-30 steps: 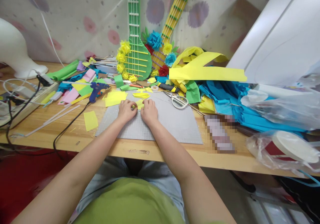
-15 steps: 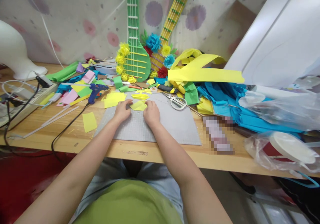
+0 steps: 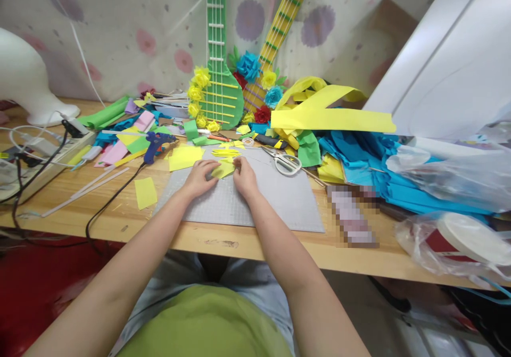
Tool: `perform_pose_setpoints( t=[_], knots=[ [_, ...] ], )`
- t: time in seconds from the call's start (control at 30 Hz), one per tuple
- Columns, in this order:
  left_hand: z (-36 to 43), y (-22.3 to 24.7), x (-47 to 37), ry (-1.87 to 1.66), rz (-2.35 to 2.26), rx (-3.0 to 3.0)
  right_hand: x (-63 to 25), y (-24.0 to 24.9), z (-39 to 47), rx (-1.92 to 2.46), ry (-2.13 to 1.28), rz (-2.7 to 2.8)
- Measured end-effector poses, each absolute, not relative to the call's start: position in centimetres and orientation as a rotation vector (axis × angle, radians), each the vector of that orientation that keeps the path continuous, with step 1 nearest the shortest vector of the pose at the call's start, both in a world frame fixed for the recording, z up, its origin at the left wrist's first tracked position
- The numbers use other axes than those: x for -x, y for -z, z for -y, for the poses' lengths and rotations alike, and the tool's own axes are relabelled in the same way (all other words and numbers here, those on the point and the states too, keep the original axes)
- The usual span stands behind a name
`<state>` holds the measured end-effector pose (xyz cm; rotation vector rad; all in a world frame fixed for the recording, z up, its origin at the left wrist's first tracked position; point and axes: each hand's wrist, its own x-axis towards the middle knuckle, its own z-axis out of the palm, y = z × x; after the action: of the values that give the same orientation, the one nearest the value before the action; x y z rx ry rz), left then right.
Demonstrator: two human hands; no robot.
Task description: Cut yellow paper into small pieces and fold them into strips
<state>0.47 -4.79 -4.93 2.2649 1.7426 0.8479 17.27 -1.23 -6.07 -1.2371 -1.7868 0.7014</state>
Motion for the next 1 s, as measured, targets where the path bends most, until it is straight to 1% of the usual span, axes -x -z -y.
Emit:
perform_pose_setpoints(
  t=[0.13,0.33,0.57,0.67,0.77,0.9,1.0],
  knots=[
    [5.0,4.9,-0.7,-0.733,-1.75,-2.278,-17.0,5.7,1.7,1.137,-0.795,1.85],
    [5.6,4.7,-0.9,-0.774,-1.752,-2.263,-16.6,5.3,2.7,1.052,-0.817,1.985],
    [6.1,3.9,-0.4,-0.81,-1.743,-2.277,-16.9,5.4,1.4,1.022,-0.943,1.704],
    [6.2,3.6,-0.3,-0.839,-1.748,-2.33,-17.1,5.4,1.1,1.025,-0.957,1.703],
    [6.2,3.6,-0.4,-0.858,-1.734,-2.434,-17.1,5.3,1.1,1.028,-0.859,1.79],
    [6.2,4.0,-1.0,-0.845,-2.004,-2.38,-16.7,4.7,1.6,1.116,-0.503,1.914],
    [6.1,4.4,-1.7,-0.743,-2.14,-2.35,-16.5,4.4,2.2,1.106,-0.475,2.049]
  ],
)
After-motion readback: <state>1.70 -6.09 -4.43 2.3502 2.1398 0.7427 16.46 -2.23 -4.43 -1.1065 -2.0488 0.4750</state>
